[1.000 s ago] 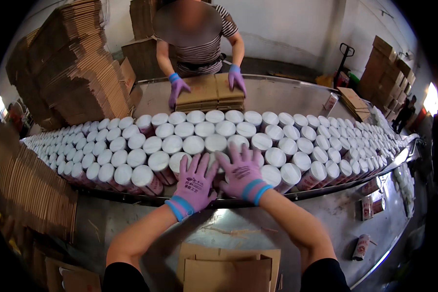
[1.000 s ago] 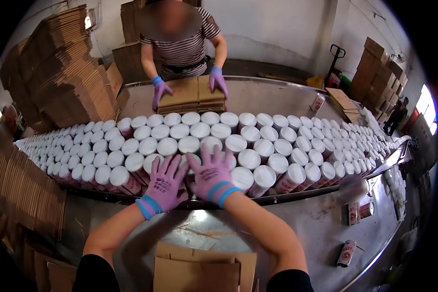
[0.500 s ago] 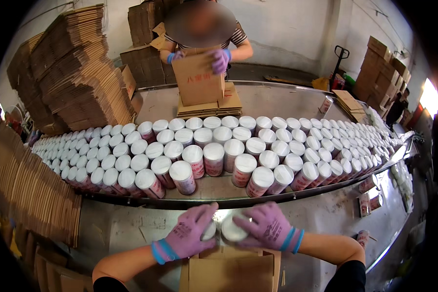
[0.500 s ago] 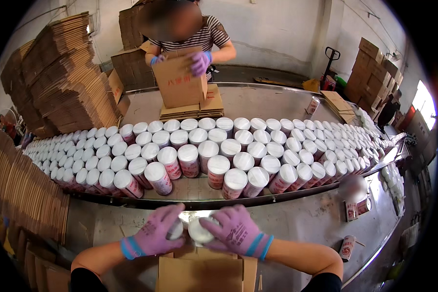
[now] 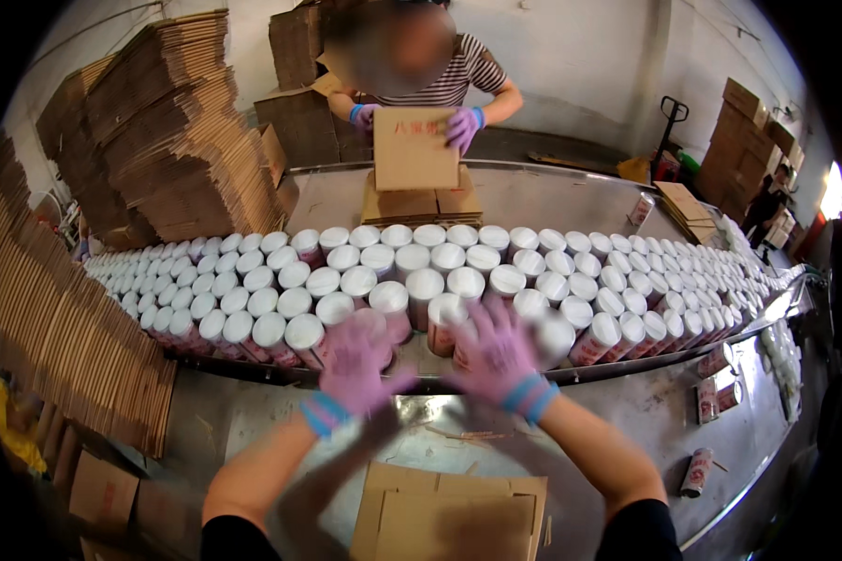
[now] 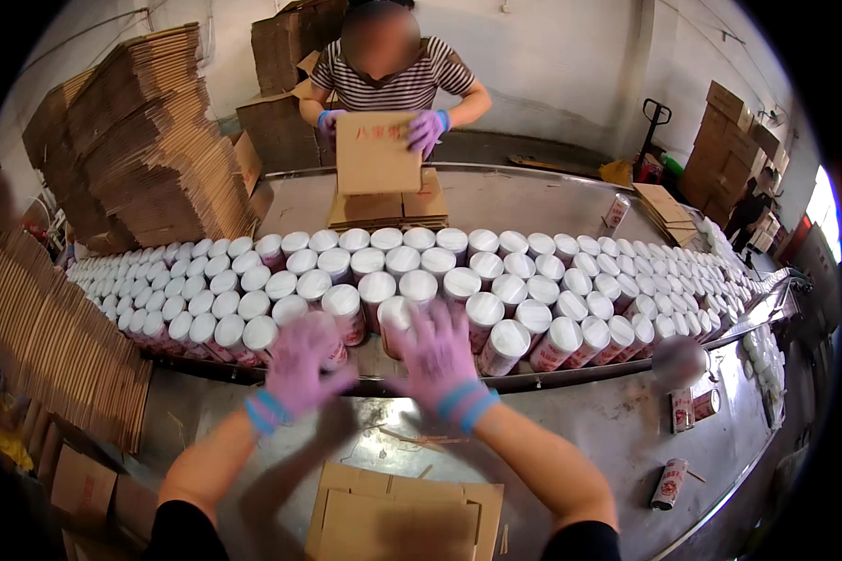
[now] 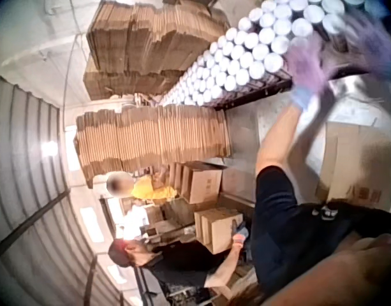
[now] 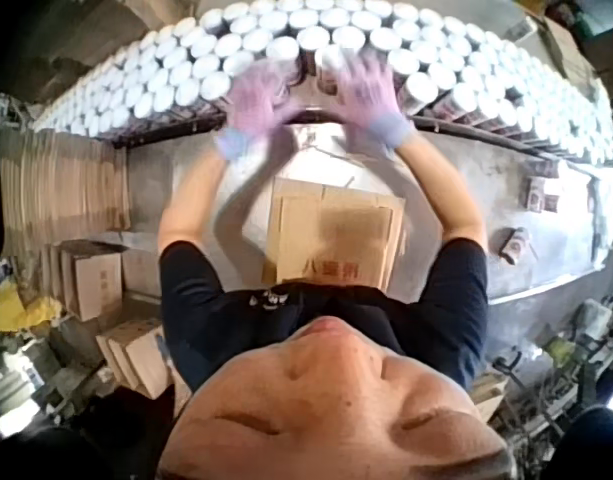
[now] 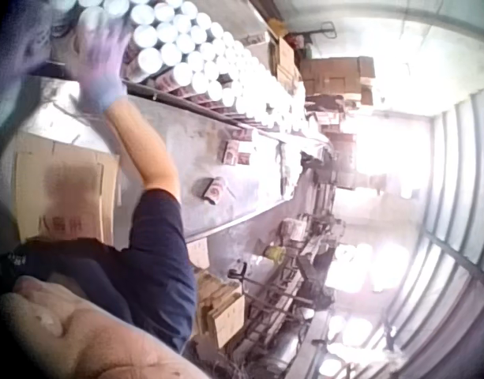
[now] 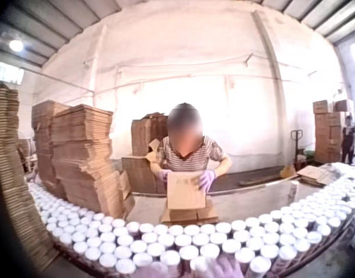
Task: The person assembles cardboard boxes and places white cylindrical cans from a conveyor belt into them. They fold the box flaps and move the filled boxes along the line while wearing purple gloves.
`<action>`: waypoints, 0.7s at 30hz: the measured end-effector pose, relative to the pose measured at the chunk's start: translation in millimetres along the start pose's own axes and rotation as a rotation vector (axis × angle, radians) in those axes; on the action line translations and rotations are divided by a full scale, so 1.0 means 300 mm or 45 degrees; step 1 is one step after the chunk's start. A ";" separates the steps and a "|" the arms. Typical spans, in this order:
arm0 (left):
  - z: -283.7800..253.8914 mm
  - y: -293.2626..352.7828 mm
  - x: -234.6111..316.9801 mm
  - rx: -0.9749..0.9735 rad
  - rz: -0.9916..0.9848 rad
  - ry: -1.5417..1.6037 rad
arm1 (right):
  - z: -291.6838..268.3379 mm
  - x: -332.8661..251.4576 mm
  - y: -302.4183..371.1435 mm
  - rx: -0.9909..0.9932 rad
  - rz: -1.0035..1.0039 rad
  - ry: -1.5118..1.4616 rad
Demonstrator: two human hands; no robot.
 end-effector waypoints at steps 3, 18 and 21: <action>0.045 -0.052 -0.138 0.052 -0.110 -0.398 | 0.136 -0.028 -0.149 -0.366 0.293 0.174; 0.171 0.258 0.136 -1.311 -0.111 0.594 | 0.028 -0.057 0.383 -1.521 -0.123 -1.141; 0.194 0.372 0.237 -1.837 -0.208 0.679 | -0.088 -0.216 0.404 -1.384 -0.704 -1.126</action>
Point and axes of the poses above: each hand's wrist, its own y-axis away from the middle knuckle, its own z-axis out of the palm, x = y × z, the point moved 3 cm from there along -y, towards the middle knuckle, and after that the axes turned 11 degrees about y, right-handed, at the moved point
